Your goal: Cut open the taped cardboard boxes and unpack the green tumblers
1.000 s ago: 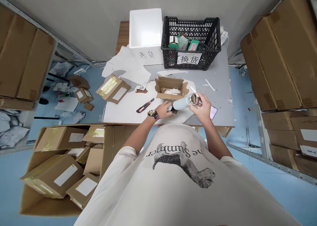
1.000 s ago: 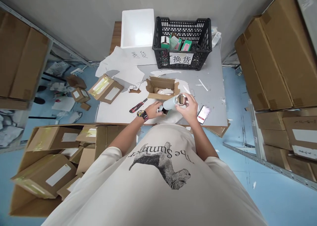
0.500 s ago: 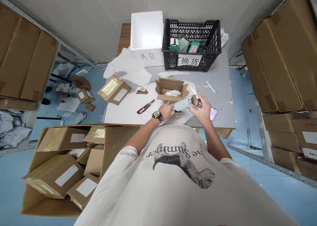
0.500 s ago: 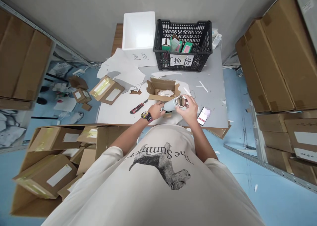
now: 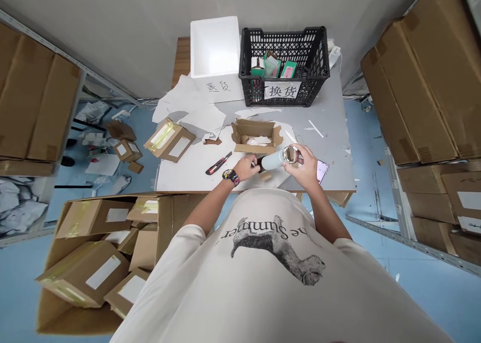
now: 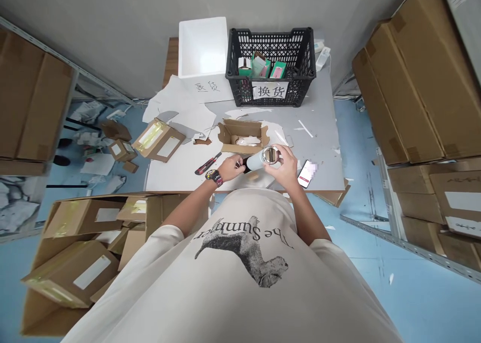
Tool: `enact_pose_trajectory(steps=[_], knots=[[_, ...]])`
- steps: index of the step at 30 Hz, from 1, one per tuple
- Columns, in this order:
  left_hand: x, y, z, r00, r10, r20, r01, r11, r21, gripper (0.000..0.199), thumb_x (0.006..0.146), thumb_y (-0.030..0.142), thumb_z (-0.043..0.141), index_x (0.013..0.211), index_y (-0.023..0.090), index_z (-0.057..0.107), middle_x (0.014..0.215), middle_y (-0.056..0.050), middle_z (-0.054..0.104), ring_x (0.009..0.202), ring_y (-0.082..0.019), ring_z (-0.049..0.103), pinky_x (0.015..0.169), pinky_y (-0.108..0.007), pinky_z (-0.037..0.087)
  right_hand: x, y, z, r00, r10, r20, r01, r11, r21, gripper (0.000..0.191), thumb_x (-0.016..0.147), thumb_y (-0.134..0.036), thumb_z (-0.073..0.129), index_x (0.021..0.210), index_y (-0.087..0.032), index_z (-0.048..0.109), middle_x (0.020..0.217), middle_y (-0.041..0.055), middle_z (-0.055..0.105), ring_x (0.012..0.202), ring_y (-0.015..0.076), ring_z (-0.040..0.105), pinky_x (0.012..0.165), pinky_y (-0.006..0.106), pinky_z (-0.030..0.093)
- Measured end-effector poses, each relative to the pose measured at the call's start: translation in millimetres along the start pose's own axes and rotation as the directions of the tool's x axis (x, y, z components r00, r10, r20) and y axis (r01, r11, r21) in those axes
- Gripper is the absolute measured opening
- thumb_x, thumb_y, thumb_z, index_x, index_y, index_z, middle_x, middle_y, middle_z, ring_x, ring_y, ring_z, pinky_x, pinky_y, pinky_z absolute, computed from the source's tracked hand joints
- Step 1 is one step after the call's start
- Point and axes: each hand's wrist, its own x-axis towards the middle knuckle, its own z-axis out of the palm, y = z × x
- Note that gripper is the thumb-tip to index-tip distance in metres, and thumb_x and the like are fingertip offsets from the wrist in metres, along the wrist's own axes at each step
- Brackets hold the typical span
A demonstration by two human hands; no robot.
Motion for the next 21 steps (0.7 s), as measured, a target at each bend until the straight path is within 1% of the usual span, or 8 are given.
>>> enact_pose_trajectory(steps=[1,5,7,9,12,14,18,21], knots=[[-1,-3,0.9,1.000,-0.021,-0.022,0.020,0.998,-0.053,0.008,0.088,0.025,0.076,0.095,0.023,0.073,0.092,-0.004,0.077,0.079,-0.024,0.068,0.080,-0.038,0.053,0,0,1,1.000,-0.014,0.016,0.014,1.000,-0.004,0.065,0.082,-0.033,0.086,0.145,-0.026,0.075,0.139,0.0129,0.076,0.109,0.0284,0.075,0.091,0.045,0.076],[-6,-14,5.6,0.991,-0.097,-0.091,0.077,0.977,-0.197,0.024,0.084,0.019,0.069,0.105,0.023,0.078,0.083,0.000,0.076,0.068,-0.019,0.059,0.073,-0.034,0.049,5,-3,8,0.993,-0.080,0.087,0.079,0.997,0.015,0.068,0.079,-0.031,0.085,0.146,-0.026,0.075,0.142,0.0137,0.077,0.118,0.0326,0.077,0.094,0.048,0.077],[-8,-18,7.3,0.987,-0.120,-0.108,0.090,0.964,-0.250,0.026,0.083,0.020,0.068,0.106,0.023,0.078,0.093,-0.001,0.082,0.067,-0.017,0.057,0.072,-0.033,0.049,9,-6,11,0.989,-0.106,0.104,0.103,0.994,0.032,0.068,0.080,-0.030,0.084,0.147,-0.026,0.074,0.143,0.0140,0.076,0.120,0.0331,0.077,0.095,0.048,0.076],[-8,-20,8.4,0.983,-0.135,-0.125,0.093,0.951,-0.294,0.026,0.082,0.020,0.068,0.105,0.023,0.078,0.110,-0.004,0.088,0.071,-0.016,0.060,0.074,-0.032,0.050,13,-7,15,0.987,-0.120,0.105,0.117,0.992,0.040,0.068,0.081,-0.031,0.084,0.148,-0.026,0.073,0.144,0.0140,0.076,0.121,0.0331,0.077,0.096,0.047,0.076],[-7,-23,10.1,0.980,-0.141,-0.137,0.086,0.934,-0.347,0.026,0.079,0.019,0.071,0.104,0.023,0.076,0.132,-0.007,0.089,0.086,-0.019,0.070,0.079,-0.033,0.053,20,-5,22,0.987,-0.118,0.107,0.114,0.993,0.045,0.068,0.081,-0.033,0.084,0.147,-0.026,0.072,0.144,0.0138,0.075,0.121,0.0330,0.076,0.095,0.047,0.076],[-6,-25,11.8,0.980,-0.147,-0.134,0.087,0.923,-0.376,0.026,0.078,0.019,0.071,0.103,0.024,0.074,0.137,-0.008,0.088,0.089,-0.019,0.071,0.080,-0.033,0.054,23,-3,30,0.986,-0.109,0.123,0.105,0.994,0.038,0.067,0.081,-0.033,0.084,0.146,-0.026,0.072,0.142,0.0138,0.076,0.121,0.0331,0.076,0.096,0.047,0.075],[-3,-29,16.8,0.983,-0.134,-0.129,0.068,0.904,-0.422,0.030,0.076,0.020,0.068,0.106,0.025,0.070,0.128,-0.005,0.088,0.082,-0.017,0.065,0.080,-0.033,0.052,20,1,50,0.975,-0.102,0.199,0.111,0.993,-0.035,0.068,0.083,-0.029,0.082,0.150,-0.024,0.071,0.143,0.0154,0.076,0.123,0.0350,0.077,0.107,0.050,0.070],[0,-31,20.9,0.981,-0.124,-0.150,0.043,0.890,-0.453,0.032,0.076,0.022,0.069,0.108,0.025,0.070,0.115,-0.004,0.085,0.082,-0.017,0.065,0.079,-0.032,0.051,12,3,68,0.949,-0.101,0.298,0.141,0.984,-0.113,0.067,0.087,-0.025,0.079,0.153,-0.022,0.070,0.144,0.0166,0.077,0.127,0.0364,0.076,0.111,0.050,0.066]])
